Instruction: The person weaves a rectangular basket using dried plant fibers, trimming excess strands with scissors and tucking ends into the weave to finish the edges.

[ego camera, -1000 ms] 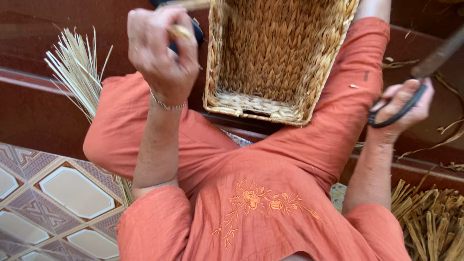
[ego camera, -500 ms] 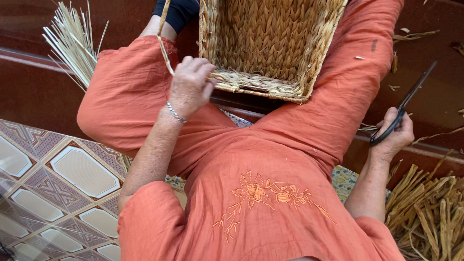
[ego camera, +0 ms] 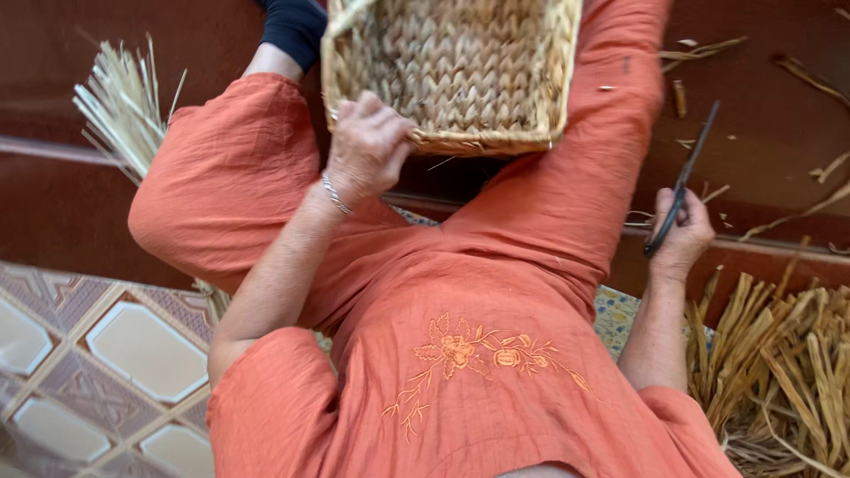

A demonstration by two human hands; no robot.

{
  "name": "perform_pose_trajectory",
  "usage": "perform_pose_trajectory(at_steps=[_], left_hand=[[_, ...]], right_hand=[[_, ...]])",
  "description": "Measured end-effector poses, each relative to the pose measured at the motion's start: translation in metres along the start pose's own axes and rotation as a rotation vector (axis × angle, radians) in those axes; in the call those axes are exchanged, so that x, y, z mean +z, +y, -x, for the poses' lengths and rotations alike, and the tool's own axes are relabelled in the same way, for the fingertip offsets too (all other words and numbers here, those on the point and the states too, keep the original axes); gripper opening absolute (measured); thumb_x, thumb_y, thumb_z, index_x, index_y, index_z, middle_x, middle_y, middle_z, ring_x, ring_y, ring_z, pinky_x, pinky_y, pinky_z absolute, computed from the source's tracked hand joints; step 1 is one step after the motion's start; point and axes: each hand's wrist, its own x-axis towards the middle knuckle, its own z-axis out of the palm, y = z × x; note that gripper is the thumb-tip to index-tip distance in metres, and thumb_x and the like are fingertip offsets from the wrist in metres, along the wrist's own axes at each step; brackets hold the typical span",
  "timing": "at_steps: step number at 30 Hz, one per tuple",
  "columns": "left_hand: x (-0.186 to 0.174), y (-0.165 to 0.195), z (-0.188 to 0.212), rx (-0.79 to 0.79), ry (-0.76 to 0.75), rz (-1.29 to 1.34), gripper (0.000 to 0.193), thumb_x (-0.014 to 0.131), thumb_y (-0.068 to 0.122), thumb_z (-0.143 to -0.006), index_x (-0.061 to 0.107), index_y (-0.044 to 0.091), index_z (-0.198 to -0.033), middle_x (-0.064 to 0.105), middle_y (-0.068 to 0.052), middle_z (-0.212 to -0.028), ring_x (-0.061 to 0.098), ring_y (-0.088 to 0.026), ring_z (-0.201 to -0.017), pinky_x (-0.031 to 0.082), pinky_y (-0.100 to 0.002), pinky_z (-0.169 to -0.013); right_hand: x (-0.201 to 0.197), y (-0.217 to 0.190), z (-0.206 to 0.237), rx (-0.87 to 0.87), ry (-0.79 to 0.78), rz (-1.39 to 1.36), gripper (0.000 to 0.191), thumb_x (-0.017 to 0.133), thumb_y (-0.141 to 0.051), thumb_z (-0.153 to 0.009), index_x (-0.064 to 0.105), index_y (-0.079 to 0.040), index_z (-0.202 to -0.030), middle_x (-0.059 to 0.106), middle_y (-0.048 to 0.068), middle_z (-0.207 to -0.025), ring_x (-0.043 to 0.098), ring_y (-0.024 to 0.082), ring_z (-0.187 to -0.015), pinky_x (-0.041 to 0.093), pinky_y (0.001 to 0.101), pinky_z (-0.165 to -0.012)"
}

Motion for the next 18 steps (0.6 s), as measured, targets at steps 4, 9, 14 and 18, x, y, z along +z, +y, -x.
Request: perform_pose_trajectory(at_steps=[4, 9, 14, 18], left_hand=[[-0.04, 0.018, -0.045, 0.024, 0.127, 0.018, 0.009, 0.076, 0.017, -0.076, 0.071, 0.013, -0.083, 0.068, 0.0, -0.084, 0.059, -0.023, -0.09, 0.044, -0.04, -0.084], [-0.085, 0.038, -0.08, 0.049, 0.219, 0.021, 0.005, 0.073, 0.015, -0.078, 0.073, 0.01, -0.08, 0.07, -0.002, -0.081, 0.061, -0.022, -0.085, 0.047, -0.038, -0.077], [-0.122, 0.06, -0.088, 0.019, 0.208, 0.082, 0.007, 0.076, 0.013, -0.08, 0.077, 0.006, -0.082, 0.068, -0.004, -0.077, 0.057, -0.023, -0.079, 0.048, -0.039, -0.074], [-0.142, 0.086, -0.083, -0.041, 0.198, 0.176, 0.009, 0.076, 0.013, -0.085, 0.077, 0.005, -0.089, 0.066, -0.005, -0.077, 0.058, -0.023, -0.081, 0.049, -0.038, -0.073]], right_hand=[[-0.018, -0.001, 0.017, -0.099, 0.034, 0.042, 0.032, 0.078, -0.019, -0.105, 0.07, 0.004, -0.126, 0.057, -0.007, -0.076, 0.05, 0.002, -0.064, 0.037, 0.0207, -0.054], [-0.043, 0.009, 0.046, -0.115, 0.088, 0.026, 0.037, 0.079, -0.022, -0.1, 0.069, 0.003, -0.126, 0.058, -0.008, -0.073, 0.05, 0.0, -0.063, 0.039, 0.0186, -0.054], [-0.051, 0.015, 0.065, -0.121, 0.17, 0.074, 0.035, 0.08, -0.022, -0.101, 0.072, 0.003, -0.124, 0.055, -0.006, -0.075, 0.042, 0.001, -0.066, 0.033, 0.0197, -0.057], [-0.052, -0.004, 0.082, -0.222, 0.207, 0.107, 0.041, 0.08, -0.024, -0.101, 0.068, 0.003, -0.13, 0.06, -0.003, -0.079, 0.047, 0.003, -0.069, 0.041, 0.0203, -0.061]])
